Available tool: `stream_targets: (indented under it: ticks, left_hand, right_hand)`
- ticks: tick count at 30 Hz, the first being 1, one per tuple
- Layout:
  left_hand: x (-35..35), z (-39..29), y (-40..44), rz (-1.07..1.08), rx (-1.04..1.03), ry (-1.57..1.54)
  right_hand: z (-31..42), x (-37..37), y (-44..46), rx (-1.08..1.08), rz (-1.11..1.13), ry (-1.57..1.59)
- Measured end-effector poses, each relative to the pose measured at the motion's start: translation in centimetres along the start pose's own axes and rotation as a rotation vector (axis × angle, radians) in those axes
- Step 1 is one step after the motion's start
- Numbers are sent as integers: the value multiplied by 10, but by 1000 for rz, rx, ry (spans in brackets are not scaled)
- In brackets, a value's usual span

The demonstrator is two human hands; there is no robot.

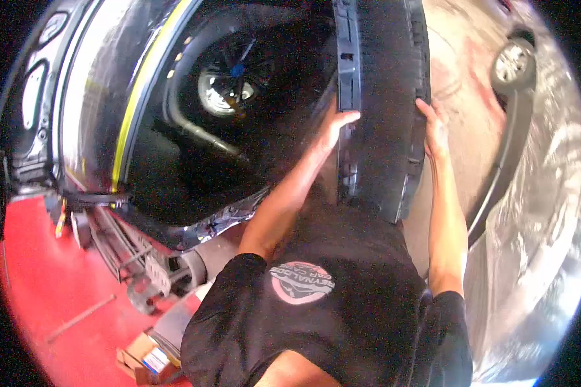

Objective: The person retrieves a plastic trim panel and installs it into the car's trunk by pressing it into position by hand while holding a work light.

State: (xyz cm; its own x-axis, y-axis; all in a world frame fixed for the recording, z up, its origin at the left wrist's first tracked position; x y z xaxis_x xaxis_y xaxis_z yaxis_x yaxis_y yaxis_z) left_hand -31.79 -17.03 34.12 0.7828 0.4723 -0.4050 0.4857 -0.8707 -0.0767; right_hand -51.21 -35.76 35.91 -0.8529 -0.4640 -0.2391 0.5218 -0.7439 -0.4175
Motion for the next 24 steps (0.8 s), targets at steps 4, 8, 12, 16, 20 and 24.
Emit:
stream_targets:
  ticks: [4,8,12,16,20,24]
  left_hand:
    - [29,24,-4,-183,-77,44]
    - [70,9,-41,-410,11,-96]
    - [127,-23,-64,-606,-34,-138]
    - [200,-32,-97,-777,-14,-22]
    - [232,-64,-127,-1021,-42,37]
    - [287,-42,-184,-1144,107,274]
  right_hand:
    - [-34,-12,58,-45,82,-143]
    - [-64,-76,88,-90,325,-269]
    - [-85,-167,106,-129,290,-402]
    - [-133,-233,164,-410,599,-329]
    - [-269,-293,250,-632,946,-225]
    - [-372,-397,243,-121,978,-758]
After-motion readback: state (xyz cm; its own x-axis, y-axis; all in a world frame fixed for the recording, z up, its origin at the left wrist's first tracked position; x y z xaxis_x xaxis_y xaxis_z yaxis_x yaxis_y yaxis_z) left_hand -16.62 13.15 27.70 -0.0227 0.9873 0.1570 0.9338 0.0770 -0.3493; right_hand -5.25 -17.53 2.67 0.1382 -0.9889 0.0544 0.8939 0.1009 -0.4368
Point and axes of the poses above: each hand's wrist, its own y-axis towards the middle knuckle, its own x-axis out of the back of the hand, z = x × y, the point moved 3 cm from there along y, towards the middle knuckle, and after that the axes turned 8 degrees about -x, right-handed, at the moved point
